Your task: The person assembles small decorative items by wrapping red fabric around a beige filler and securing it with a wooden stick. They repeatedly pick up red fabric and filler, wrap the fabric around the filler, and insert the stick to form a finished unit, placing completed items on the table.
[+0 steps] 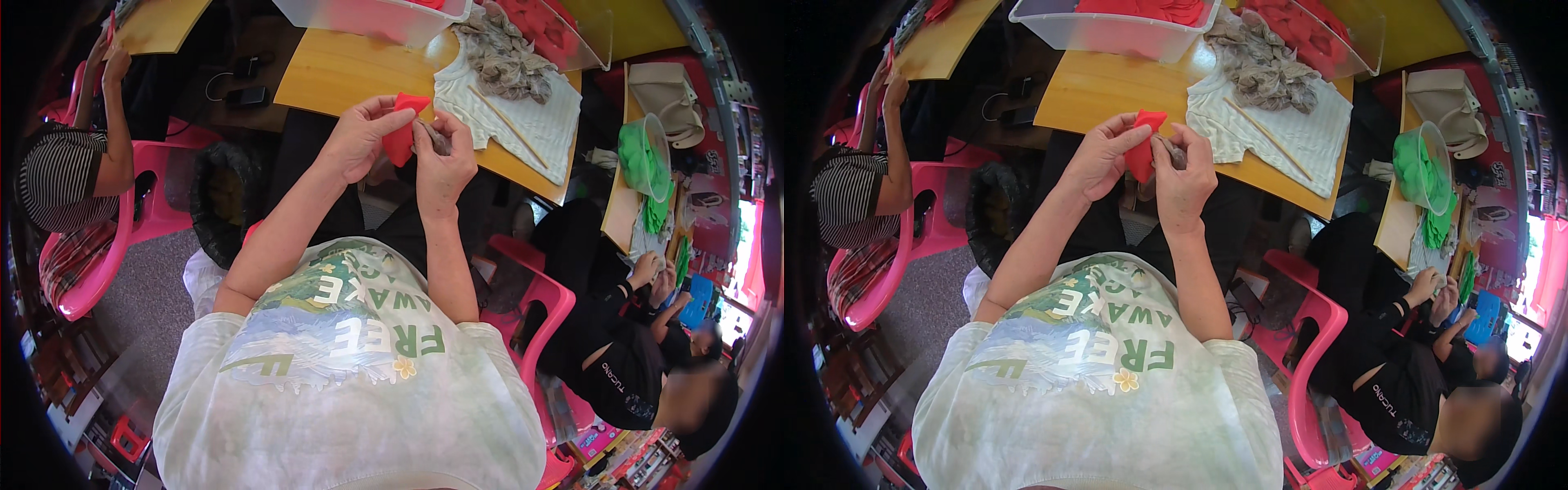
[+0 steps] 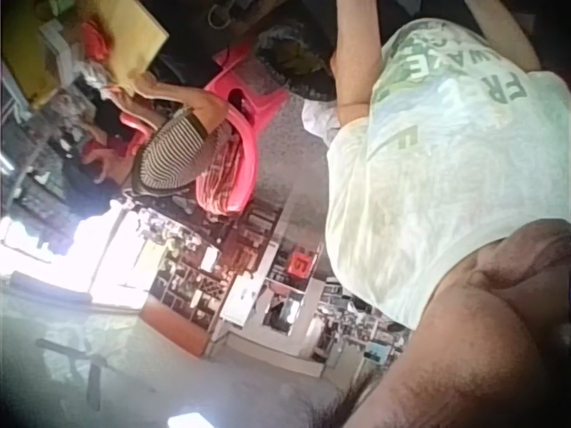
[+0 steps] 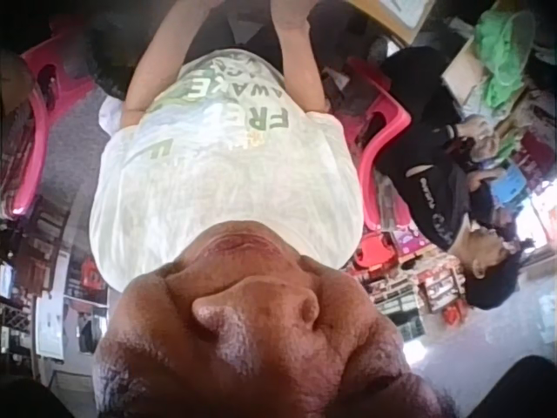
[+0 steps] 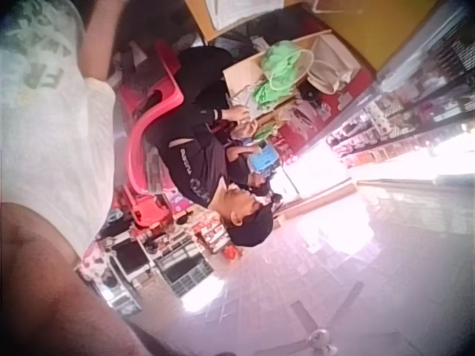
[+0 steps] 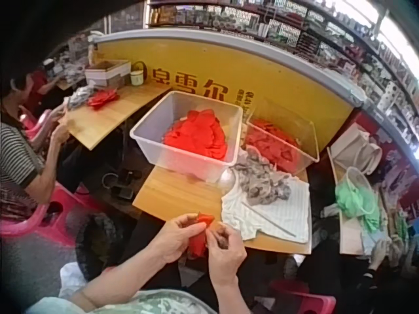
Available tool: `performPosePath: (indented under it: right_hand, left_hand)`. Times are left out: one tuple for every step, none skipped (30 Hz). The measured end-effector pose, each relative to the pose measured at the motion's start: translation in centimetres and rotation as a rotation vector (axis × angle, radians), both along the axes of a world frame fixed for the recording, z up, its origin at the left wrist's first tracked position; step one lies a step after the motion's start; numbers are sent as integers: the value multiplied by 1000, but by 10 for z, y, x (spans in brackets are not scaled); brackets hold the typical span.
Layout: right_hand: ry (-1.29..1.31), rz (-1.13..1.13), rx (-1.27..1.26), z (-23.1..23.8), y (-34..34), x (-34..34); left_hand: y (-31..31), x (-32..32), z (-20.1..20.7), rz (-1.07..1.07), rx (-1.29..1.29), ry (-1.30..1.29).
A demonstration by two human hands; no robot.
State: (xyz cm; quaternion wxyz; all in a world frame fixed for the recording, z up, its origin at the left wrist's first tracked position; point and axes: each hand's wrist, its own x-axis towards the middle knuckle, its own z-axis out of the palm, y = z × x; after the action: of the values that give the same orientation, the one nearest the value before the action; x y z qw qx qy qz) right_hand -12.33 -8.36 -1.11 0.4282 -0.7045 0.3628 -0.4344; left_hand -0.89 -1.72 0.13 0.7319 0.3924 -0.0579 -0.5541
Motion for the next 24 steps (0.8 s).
performPosePath:
  right_hand:
    - [5, -8, 20, 1, -1, 0]
    - [-33, 7, 100, 4, -1, 0]
    - [-72, 21, 180, 8, -1, 0]
    - [-109, 39, 259, 11, -1, 0]
    - [-135, 61, 318, 12, -1, -1]
    - [-160, 83, 376, 13, -2, -2]
    - [-187, 106, 433, 15, -2, -2]
    - [-198, 141, 470, 15, -2, -2]
    - [-208, 177, 508, 14, -1, -3]
    - [-219, 210, 545, 14, -1, -4]
    - [-202, 227, 529, 15, -1, -5]
    - [-186, 243, 512, 16, -2, -6]
    - [-168, 259, 498, 16, -3, -6]
    - [-156, 240, 444, 15, -3, -5]
    - [-144, 222, 390, 13, -2, -4]
    - [-134, 205, 331, 11, -1, -2]
    - [-127, 154, 292, 7, 0, 0]
    - [-120, 103, 253, 2, 2, 2]
    - [-114, 54, 216, -1, 3, 4]
    - [-147, 45, 280, -2, 2, 5]
    - [-180, 37, 345, -2, 0, 5]
    - [-212, 27, 411, -1, 0, 5]
    - [-295, 79, 524, 1, -2, 5]
    - [-379, 132, 637, 5, -4, 4]
  left_hand:
    - [0, 1, 0, 4, -9, 71]
    - [1, 2, 0, -12, -13, 67]
    - [3, 2, -1, -28, -17, 64]
    - [4, 3, -2, -41, -22, 61]
    - [4, 2, -2, -30, -17, 50]
    - [3, 0, -3, -19, -13, 38]
    - [2, 0, -3, -8, -11, 25]
    - [1, 0, -5, 5, -11, 21]
    - [0, 0, -8, 19, -11, 18]
    - [-2, 0, -7, 30, -12, 15]
    - [-2, 0, -6, 29, -10, -2]
    - [-2, -1, -4, 28, -7, -19]
    - [-1, -2, -3, 26, -2, -35]
    - [-1, -4, -3, 26, 1, -58]
    - [-2, -8, -5, 25, 4, -81]
    - [-2, -10, -6, 25, 2, -106]
    - [-2, -12, -9, 24, 2, -98]
    - [-1, -15, -12, 4, 11, -86]
    - [-1, -17, -14, -14, 22, -76]
    - [0, -18, -16, -31, 33, -65]
    - [0, -17, -17, -24, 46, -37]
    - [1, -18, -17, -19, 61, -7]
    - [2, -17, -16, -13, 76, 22]
    - [2, -16, -17, -8, 90, 52]
